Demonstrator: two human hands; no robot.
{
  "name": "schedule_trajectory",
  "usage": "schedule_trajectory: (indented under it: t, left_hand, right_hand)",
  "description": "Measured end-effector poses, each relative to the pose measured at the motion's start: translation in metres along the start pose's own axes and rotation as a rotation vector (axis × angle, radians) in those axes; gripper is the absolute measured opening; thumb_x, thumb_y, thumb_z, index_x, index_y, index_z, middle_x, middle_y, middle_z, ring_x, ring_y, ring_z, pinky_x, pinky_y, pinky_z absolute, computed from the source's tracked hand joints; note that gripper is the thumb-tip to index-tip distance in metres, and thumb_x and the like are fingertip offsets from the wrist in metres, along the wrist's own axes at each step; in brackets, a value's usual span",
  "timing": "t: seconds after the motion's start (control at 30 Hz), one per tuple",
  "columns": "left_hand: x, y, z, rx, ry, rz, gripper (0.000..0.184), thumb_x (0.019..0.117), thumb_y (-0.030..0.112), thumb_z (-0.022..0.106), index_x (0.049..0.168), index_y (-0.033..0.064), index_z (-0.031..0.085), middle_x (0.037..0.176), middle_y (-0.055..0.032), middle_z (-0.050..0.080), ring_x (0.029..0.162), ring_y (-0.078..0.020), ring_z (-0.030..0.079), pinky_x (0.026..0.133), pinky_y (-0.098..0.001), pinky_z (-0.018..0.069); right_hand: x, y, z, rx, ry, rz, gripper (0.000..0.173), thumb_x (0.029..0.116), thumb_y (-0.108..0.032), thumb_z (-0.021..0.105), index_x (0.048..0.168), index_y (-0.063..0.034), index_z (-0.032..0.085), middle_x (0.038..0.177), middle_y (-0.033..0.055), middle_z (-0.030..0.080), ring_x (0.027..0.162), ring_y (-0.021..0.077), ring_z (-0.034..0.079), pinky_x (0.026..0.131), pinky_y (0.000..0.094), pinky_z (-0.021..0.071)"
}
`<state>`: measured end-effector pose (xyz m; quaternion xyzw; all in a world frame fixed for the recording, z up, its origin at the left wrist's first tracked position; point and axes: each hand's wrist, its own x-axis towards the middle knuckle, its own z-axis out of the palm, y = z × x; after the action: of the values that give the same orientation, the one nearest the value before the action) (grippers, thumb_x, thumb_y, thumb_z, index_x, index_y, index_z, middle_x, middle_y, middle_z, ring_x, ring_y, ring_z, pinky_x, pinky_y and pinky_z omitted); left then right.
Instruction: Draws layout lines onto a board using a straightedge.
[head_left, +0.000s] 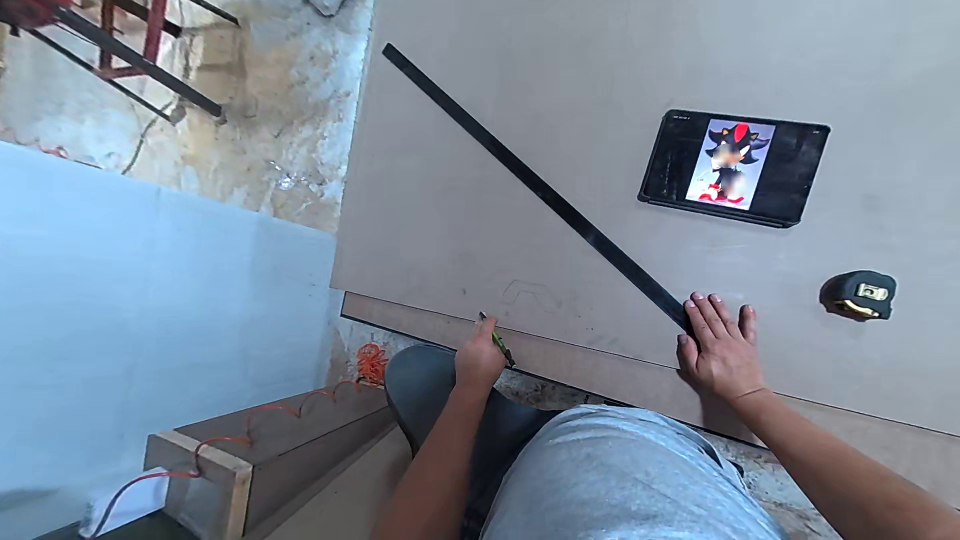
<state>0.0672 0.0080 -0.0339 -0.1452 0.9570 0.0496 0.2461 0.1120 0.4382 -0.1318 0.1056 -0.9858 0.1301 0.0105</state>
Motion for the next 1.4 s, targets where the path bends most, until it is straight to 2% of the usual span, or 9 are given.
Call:
schedule_trajectory:
  t: [0.1, 0.23, 0.47, 0.6, 0.77, 0.87, 1.07, 1.27, 1.4]
  left_hand:
    - [0.001, 0.0, 0.001, -0.006, 0.007, -0.006, 0.051, 0.0983, 0.01, 0.056, 0.148, 0.025, 0.054, 0.146, -0.0097, 0.06, 0.121, -0.0342, 0.066, 0.093, -0.0603, 0.0558]
    - [0.001, -0.001, 0.003, -0.016, 0.021, -0.005, 0.046, 0.1012, 0.013, 0.054, 0.146, 0.024, 0.056, 0.148, -0.0088, 0.059, 0.12, -0.0343, 0.067, 0.092, -0.0595, 0.0564]
    - [0.001, 0.004, 0.003, -0.01, 0.027, -0.012, 0.049, 0.0992, 0.011, 0.055, 0.147, 0.0232, 0.055, 0.153, -0.0091, 0.055, 0.125, -0.0332, 0.065, 0.095, -0.0572, 0.0556]
    - [0.003, 0.002, 0.007, -0.013, 0.049, -0.002, 0.048, 0.1001, 0.011, 0.054, 0.146, 0.0218, 0.055, 0.15, -0.0084, 0.057, 0.131, -0.0302, 0.061, 0.1, -0.0551, 0.0541]
    - [0.002, 0.005, 0.003, 0.003, 0.022, -0.02, 0.047, 0.1009, 0.012, 0.053, 0.147, 0.0229, 0.055, 0.149, -0.0093, 0.058, 0.125, -0.0326, 0.065, 0.095, -0.0563, 0.056]
    - [0.002, 0.005, 0.003, -0.007, 0.015, -0.013, 0.05, 0.0996, 0.011, 0.055, 0.148, 0.0215, 0.054, 0.15, -0.0105, 0.057, 0.13, -0.0325, 0.062, 0.099, -0.0584, 0.0537]
    - [0.003, 0.005, 0.007, -0.015, 0.039, -0.009, 0.049, 0.1, 0.012, 0.054, 0.147, 0.0217, 0.055, 0.152, -0.0092, 0.055, 0.133, -0.0301, 0.06, 0.101, -0.0557, 0.0535]
    - [0.001, 0.005, 0.006, 0.017, 0.025, -0.029, 0.047, 0.1018, 0.014, 0.054, 0.148, 0.0249, 0.053, 0.144, -0.011, 0.061, 0.118, -0.0362, 0.068, 0.091, -0.0602, 0.0565]
    - [-0.005, 0.01, -0.002, 0.028, 0.003, -0.02, 0.048, 0.1022, 0.017, 0.055, 0.149, 0.0244, 0.052, 0.124, -0.0215, 0.07, 0.106, -0.0452, 0.07, 0.086, -0.066, 0.0544]
  right_hand:
    - [0.0, -0.001, -0.001, -0.009, -0.005, 0.006, 0.063, 0.1055, -0.047, 0.027, 0.162, -0.0205, 0.036, 0.17, -0.0018, 0.03, 0.158, 0.0223, 0.022, 0.126, 0.065, 0.0063]
    - [0.002, -0.001, -0.003, -0.013, -0.017, 0.01, 0.063, 0.1053, -0.047, 0.027, 0.162, -0.0206, 0.036, 0.17, -0.002, 0.03, 0.158, 0.0216, 0.022, 0.126, 0.0644, 0.0062]
    - [0.0, 0.0, -0.002, -0.004, -0.044, 0.027, 0.063, 0.1045, -0.047, 0.028, 0.162, -0.0222, 0.035, 0.17, -0.0042, 0.028, 0.159, 0.0186, 0.02, 0.127, 0.0629, 0.0068]
    - [0.001, 0.0, -0.001, 0.011, -0.039, 0.032, 0.063, 0.1043, -0.047, 0.029, 0.162, -0.022, 0.036, 0.17, -0.0041, 0.029, 0.159, 0.0192, 0.021, 0.127, 0.063, 0.0065]
    - [0.001, -0.001, -0.002, 0.014, -0.034, 0.033, 0.063, 0.1048, -0.048, 0.029, 0.162, -0.0223, 0.036, 0.17, -0.0029, 0.03, 0.159, 0.0203, 0.021, 0.126, 0.0641, 0.0052]
    - [0.001, -0.002, -0.005, 0.016, -0.038, 0.034, 0.063, 0.1047, -0.048, 0.029, 0.162, -0.0215, 0.037, 0.17, -0.0031, 0.03, 0.158, 0.0206, 0.022, 0.126, 0.0642, 0.0067]
    - [0.001, 0.001, -0.003, 0.009, -0.041, 0.031, 0.063, 0.1045, -0.047, 0.029, 0.162, -0.0219, 0.036, 0.17, -0.0038, 0.029, 0.159, 0.02, 0.021, 0.126, 0.0643, 0.0059]
    - [0.002, 0.0, -0.001, 0.005, -0.013, 0.032, 0.063, 0.1045, -0.046, 0.03, 0.161, -0.0201, 0.038, 0.169, -0.0019, 0.032, 0.158, 0.0221, 0.024, 0.126, 0.0646, 0.008]
    - [0.001, -0.001, -0.002, -0.02, 0.023, 0.034, 0.061, 0.1041, -0.046, 0.032, 0.16, -0.0215, 0.041, 0.167, -0.0033, 0.036, 0.157, 0.0216, 0.026, 0.127, 0.0636, 0.01]
